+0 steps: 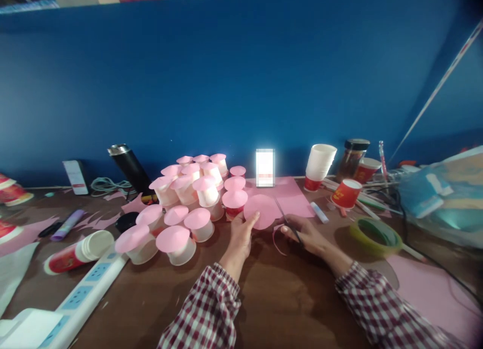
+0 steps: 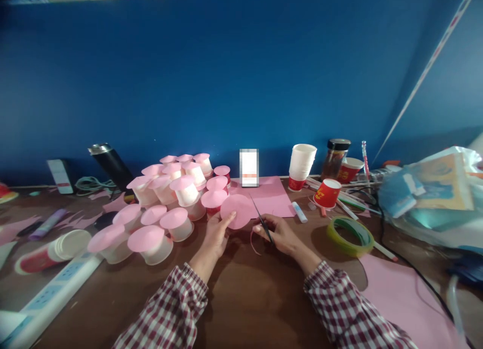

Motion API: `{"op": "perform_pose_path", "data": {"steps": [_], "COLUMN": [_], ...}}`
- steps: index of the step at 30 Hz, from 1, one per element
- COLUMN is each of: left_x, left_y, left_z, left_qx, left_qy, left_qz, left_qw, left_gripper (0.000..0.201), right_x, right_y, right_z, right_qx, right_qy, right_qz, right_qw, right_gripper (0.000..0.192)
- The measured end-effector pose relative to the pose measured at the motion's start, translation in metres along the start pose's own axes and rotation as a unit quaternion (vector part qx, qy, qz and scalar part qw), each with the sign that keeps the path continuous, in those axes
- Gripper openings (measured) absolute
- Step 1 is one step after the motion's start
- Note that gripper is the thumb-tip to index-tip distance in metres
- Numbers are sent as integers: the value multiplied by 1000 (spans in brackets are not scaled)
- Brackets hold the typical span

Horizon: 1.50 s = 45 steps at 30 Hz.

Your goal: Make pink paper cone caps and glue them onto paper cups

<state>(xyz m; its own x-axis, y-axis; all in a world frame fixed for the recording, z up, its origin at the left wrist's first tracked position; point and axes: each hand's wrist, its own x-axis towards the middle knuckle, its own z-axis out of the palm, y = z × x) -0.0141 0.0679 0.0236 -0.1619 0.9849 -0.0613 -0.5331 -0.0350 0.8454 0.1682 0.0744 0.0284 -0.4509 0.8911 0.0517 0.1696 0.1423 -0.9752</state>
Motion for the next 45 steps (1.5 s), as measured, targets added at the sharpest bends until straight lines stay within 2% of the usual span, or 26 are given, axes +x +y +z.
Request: {"op": "perform_pose_path", "data": {"steps": [11, 21, 41, 45], "left_x": [2, 2, 4, 3], "left_y": [-4, -9, -10, -9], "left_z": [-3, -5, -6, -5], "left_qx": [12, 18, 43, 33], "left_qy": [-3, -39, -16, -15], "left_qz": [-10, 11, 4, -2], "left_qw": [1000, 999, 999, 999], "left_gripper": [41, 40, 41, 41], "right_x": [0, -1, -1, 0], "right_y": [1, -8, -12, -8], "right_z": [-1, 1, 1, -2], "right_qx": [21, -13, -45, -35], "right_qy": [-3, 4, 10, 30], "right_qz": [14, 15, -5, 17], "right_qw": [1000, 1000, 999, 999], "right_gripper": [43, 45, 44, 47]}}
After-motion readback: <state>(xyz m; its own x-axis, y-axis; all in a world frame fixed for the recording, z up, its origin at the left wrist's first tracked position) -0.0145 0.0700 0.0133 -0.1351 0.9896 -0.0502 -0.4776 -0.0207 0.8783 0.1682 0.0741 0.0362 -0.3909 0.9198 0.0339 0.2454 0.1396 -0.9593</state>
